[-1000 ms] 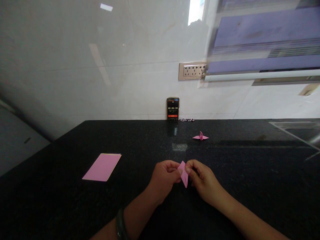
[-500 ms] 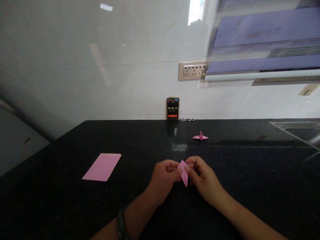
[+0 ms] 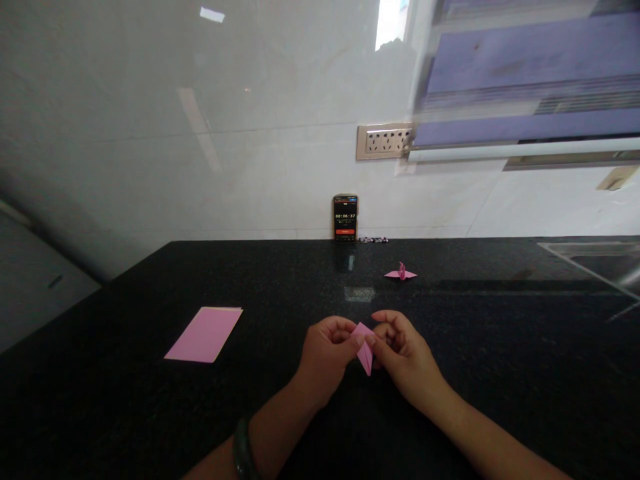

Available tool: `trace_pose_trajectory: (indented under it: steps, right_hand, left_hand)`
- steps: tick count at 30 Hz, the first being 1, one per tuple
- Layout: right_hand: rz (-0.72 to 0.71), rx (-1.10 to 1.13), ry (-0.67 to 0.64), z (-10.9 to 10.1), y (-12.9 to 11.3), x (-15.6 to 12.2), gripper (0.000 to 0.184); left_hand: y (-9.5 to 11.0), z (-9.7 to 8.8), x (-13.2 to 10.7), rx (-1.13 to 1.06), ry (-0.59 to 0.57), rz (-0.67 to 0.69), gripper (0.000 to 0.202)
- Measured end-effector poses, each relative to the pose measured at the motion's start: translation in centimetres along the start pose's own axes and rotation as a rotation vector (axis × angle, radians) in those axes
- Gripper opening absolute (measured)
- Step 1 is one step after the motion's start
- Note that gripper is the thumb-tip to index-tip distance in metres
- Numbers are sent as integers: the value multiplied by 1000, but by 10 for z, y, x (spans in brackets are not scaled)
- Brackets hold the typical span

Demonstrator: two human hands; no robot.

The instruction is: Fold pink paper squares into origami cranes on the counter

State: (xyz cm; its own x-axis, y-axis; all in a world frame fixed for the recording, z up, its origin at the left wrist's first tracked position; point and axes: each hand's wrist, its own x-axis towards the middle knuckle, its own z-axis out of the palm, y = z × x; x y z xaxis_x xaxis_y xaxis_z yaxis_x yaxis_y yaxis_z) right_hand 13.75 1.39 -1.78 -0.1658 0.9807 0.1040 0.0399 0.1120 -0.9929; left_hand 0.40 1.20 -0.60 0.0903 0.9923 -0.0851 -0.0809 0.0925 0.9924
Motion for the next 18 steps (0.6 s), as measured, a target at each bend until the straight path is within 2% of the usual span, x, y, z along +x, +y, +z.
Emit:
trace_pose_trajectory:
  steps: [2,4,11,18]
  right_hand:
    - [75,27,-40,0,-2,1,18]
    - [109,14,-72,-1,-5,1,22]
    - [79,-12,-66,-4,-9,1,28]
    - [128,-34,-167,1,-6,-1,33]
  left_hand:
    - [0,0,0,-2,24,22,14]
    - [0,0,0,-8,35,39,13]
    - [2,2,-2,-40,19,70,11]
    - [5,2,-2,-20,115,110,14]
